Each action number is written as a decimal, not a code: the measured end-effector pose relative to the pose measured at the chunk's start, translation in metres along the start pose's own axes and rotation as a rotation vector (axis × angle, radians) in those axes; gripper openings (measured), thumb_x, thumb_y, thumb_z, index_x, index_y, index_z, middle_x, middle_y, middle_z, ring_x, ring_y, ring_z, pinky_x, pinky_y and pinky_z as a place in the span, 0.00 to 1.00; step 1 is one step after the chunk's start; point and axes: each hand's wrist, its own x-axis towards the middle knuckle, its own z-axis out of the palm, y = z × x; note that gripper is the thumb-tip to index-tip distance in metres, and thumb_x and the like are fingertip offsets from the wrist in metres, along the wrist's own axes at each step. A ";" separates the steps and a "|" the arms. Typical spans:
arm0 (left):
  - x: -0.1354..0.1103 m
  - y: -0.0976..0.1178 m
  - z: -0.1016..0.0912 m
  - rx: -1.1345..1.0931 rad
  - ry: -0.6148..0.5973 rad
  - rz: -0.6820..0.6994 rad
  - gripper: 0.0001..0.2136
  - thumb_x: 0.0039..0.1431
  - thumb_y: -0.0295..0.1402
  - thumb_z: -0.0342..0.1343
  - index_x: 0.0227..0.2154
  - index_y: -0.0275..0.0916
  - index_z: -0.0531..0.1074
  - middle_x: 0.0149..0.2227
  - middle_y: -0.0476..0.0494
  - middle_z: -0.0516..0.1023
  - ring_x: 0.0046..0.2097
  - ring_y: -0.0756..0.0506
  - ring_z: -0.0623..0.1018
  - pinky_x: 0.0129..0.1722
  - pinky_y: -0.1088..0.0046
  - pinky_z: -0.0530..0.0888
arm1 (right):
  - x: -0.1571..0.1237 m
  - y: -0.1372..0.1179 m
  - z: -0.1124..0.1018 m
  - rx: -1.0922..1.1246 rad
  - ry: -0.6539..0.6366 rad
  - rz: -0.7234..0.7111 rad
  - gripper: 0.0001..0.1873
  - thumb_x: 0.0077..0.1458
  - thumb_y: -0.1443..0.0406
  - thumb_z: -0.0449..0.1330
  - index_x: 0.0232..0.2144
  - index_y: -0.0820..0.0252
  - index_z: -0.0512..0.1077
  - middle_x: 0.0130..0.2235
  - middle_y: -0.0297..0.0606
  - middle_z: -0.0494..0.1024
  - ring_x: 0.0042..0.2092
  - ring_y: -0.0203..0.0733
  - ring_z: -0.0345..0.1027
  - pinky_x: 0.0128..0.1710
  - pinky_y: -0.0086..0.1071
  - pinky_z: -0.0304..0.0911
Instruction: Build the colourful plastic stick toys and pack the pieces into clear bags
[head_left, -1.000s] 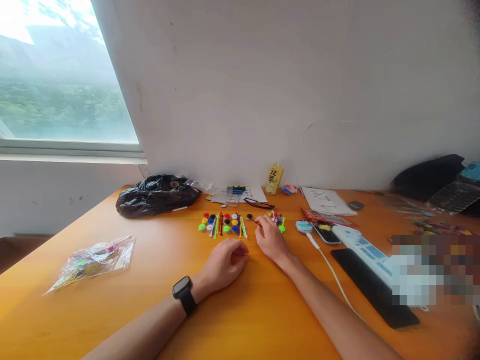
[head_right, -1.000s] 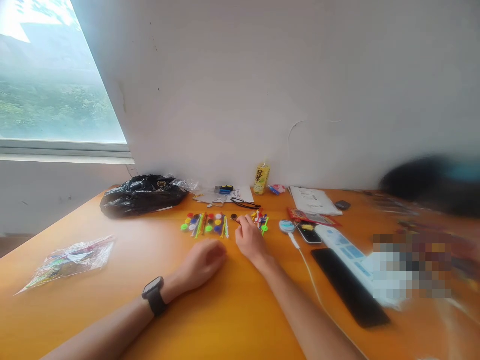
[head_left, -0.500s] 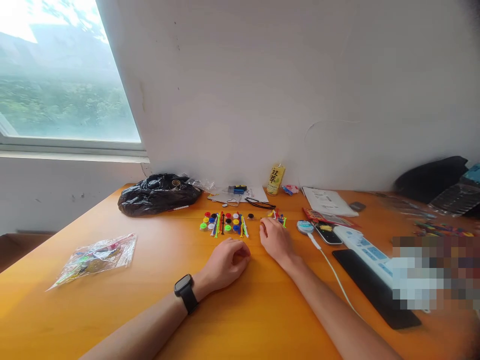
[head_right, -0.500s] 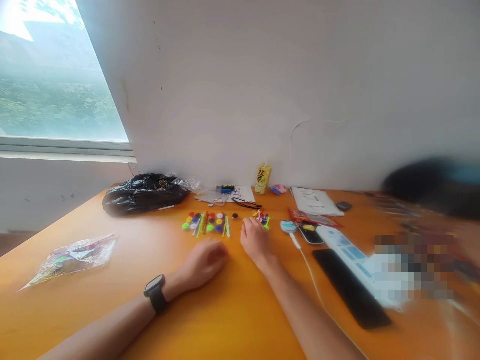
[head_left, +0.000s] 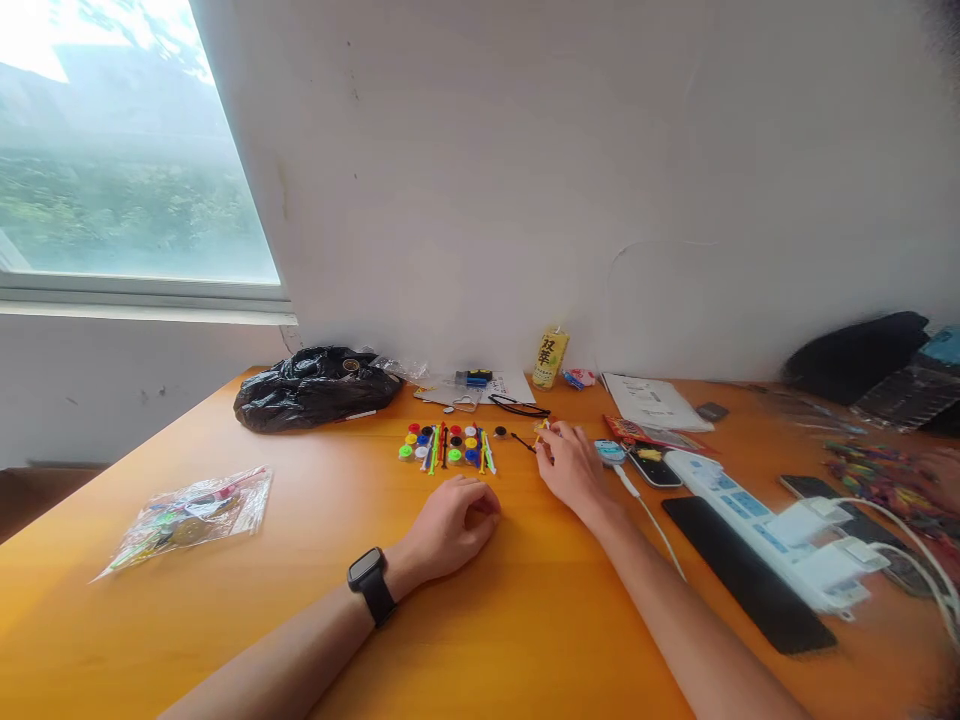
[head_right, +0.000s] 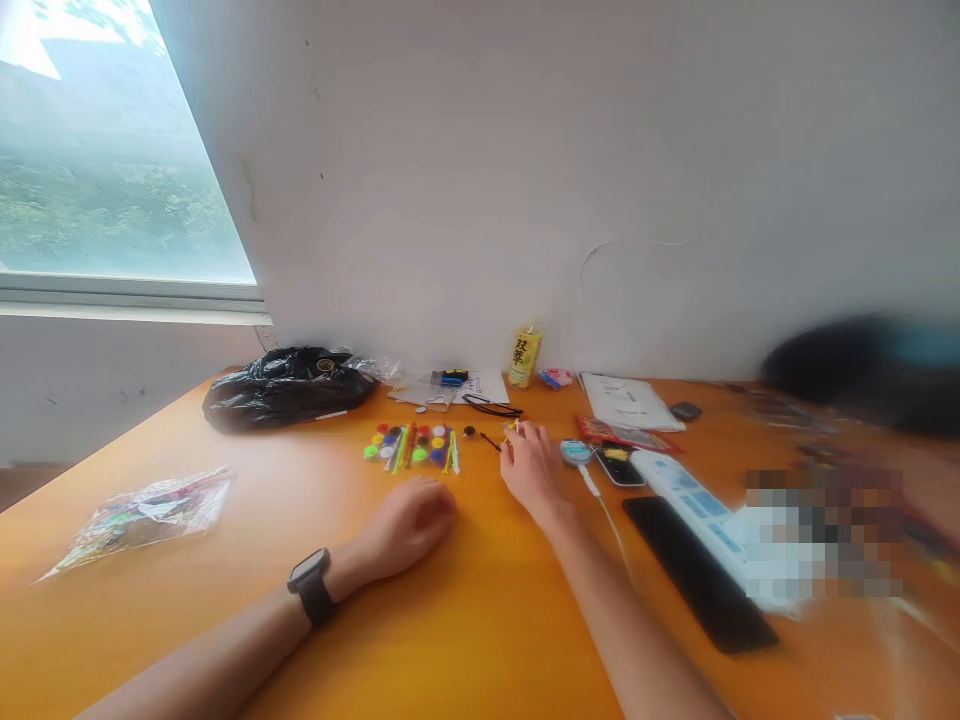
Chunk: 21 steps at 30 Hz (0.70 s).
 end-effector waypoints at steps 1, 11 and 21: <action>0.000 0.000 0.000 0.001 -0.002 0.002 0.05 0.59 0.25 0.57 0.34 0.41 0.76 0.36 0.45 0.80 0.39 0.44 0.77 0.40 0.70 0.71 | 0.000 0.003 0.000 0.002 -0.015 -0.009 0.21 0.68 0.64 0.51 0.58 0.59 0.75 0.55 0.50 0.76 0.54 0.56 0.65 0.52 0.45 0.60; 0.000 -0.001 0.001 0.013 -0.007 0.013 0.05 0.59 0.25 0.57 0.34 0.41 0.76 0.36 0.45 0.80 0.40 0.44 0.77 0.41 0.70 0.71 | -0.001 0.014 0.004 -0.055 -0.059 -0.032 0.16 0.69 0.60 0.52 0.45 0.59 0.79 0.56 0.50 0.76 0.55 0.57 0.65 0.51 0.47 0.60; 0.000 0.000 -0.001 0.010 -0.006 0.016 0.05 0.59 0.26 0.57 0.35 0.41 0.76 0.36 0.44 0.81 0.40 0.43 0.77 0.40 0.69 0.72 | 0.001 0.017 0.009 -0.024 -0.056 -0.032 0.17 0.69 0.61 0.51 0.49 0.59 0.77 0.62 0.48 0.74 0.64 0.59 0.59 0.59 0.51 0.56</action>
